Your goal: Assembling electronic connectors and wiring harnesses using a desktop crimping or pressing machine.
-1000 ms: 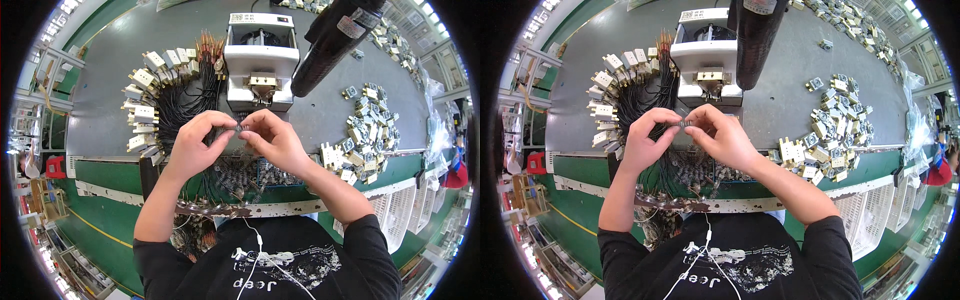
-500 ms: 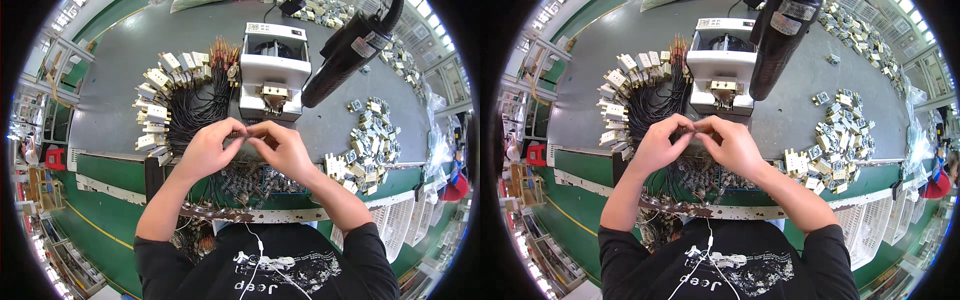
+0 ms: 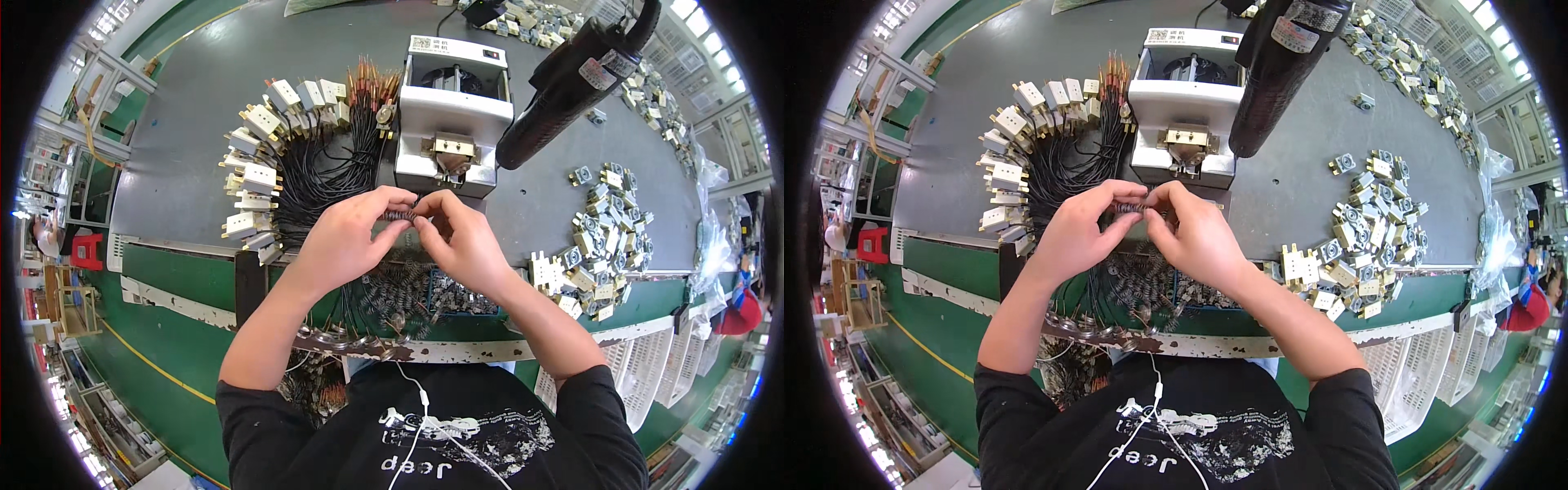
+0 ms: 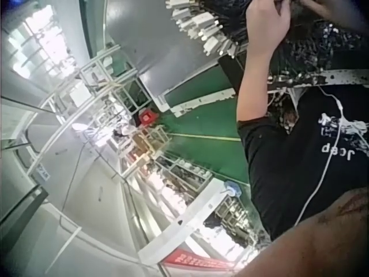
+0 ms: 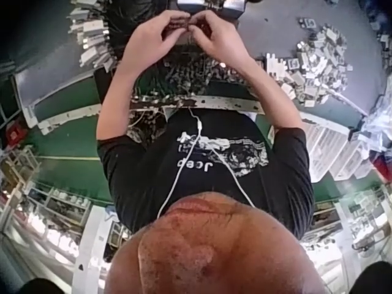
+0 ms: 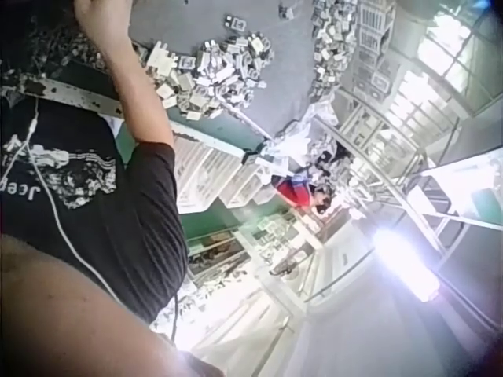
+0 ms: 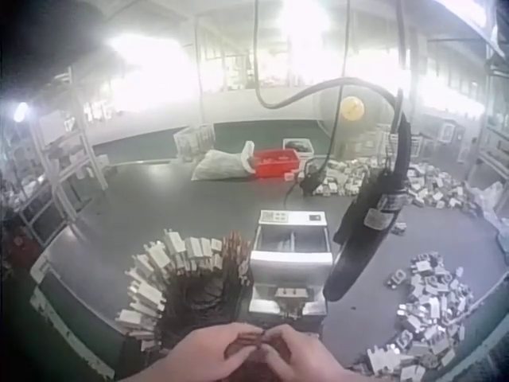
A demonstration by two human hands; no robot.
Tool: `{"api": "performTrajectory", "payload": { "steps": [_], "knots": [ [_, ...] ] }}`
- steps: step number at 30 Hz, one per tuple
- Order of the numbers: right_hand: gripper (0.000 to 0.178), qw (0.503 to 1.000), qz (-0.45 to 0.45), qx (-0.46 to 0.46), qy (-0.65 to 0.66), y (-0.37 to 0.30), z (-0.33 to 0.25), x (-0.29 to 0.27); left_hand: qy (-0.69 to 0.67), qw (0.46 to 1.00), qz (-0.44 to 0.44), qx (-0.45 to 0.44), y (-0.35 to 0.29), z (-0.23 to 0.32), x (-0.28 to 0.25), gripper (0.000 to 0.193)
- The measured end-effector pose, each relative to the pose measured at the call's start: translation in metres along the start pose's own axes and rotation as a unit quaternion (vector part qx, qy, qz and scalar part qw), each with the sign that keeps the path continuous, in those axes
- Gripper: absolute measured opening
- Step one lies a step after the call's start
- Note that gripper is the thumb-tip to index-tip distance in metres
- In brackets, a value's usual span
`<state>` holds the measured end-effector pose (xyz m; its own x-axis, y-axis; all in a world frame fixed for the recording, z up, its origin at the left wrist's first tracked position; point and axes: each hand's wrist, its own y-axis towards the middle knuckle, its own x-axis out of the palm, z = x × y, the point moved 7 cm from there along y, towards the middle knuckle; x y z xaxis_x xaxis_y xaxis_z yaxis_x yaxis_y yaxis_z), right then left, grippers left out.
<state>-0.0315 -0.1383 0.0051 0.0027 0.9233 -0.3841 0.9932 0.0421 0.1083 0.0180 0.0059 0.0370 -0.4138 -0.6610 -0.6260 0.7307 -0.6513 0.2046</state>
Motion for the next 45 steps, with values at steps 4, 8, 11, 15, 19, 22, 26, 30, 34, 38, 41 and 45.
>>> {"api": "performTrajectory", "payload": {
  "steps": [4, 8, 11, 15, 19, 22, 26, 30, 34, 38, 41, 45],
  "knots": [
    [0.016, 0.997, -0.016, 0.07, 0.043, 0.002, 0.008, 0.004, 0.037, 0.998, 0.015, 0.039, -0.001, 0.006, -0.001, 0.02],
    [0.02, 0.971, -0.091, 0.205, 0.083, 0.001, 0.012, 0.011, 0.069, 0.994, 0.026, 0.086, -0.003, 0.012, 0.0, 0.02],
    [0.014, 0.974, -0.038, 0.163, 0.15, 0.002, 0.013, 0.01, 0.077, 0.991, 0.044, 0.098, -0.004, 0.016, -0.004, 0.017],
    [0.011, 0.995, 0.047, -0.049, 0.067, -0.003, -0.01, 0.002, -0.075, 0.995, -0.004, -0.07, -0.001, -0.003, -0.004, 0.015],
    [0.011, 0.992, 0.038, -0.104, -0.059, -0.004, -0.015, -0.004, -0.132, 0.988, -0.025, -0.07, 0.0, -0.008, -0.001, 0.017],
    [0.014, 0.996, -0.011, -0.05, -0.078, -0.001, -0.009, -0.004, -0.058, 0.994, -0.047, -0.077, -0.001, -0.008, -0.003, 0.016],
    [0.04, 0.97, -0.107, 0.206, 0.077, -0.001, 0.013, 0.005, 0.097, 0.993, -0.003, 0.067, -0.002, 0.014, -0.005, 0.019],
    [0.044, 0.944, -0.118, 0.271, 0.148, 0.002, 0.019, 0.009, 0.157, 0.968, 0.048, 0.189, -0.005, 0.029, -0.004, 0.021],
    [0.045, 0.94, -0.126, 0.256, 0.189, 0.003, 0.024, 0.011, 0.17, 0.956, 0.03, 0.235, -0.009, 0.031, 0.0, 0.023],
    [0.028, 0.944, -0.072, 0.212, 0.244, 0.001, 0.02, 0.014, 0.081, 0.981, 0.062, 0.167, -0.005, 0.018, 0.002, 0.024],
    [0.016, 0.961, -0.036, 0.124, 0.243, 0.0, 0.017, 0.011, -0.009, 0.997, 0.058, 0.043, 0.0, -0.001, -0.002, 0.022],
    [0.016, 0.992, -0.045, 0.057, 0.101, 0.004, 0.019, 0.006, -0.024, 0.998, 0.041, 0.032, -0.001, -0.004, -0.001, 0.023]
  ]
}}
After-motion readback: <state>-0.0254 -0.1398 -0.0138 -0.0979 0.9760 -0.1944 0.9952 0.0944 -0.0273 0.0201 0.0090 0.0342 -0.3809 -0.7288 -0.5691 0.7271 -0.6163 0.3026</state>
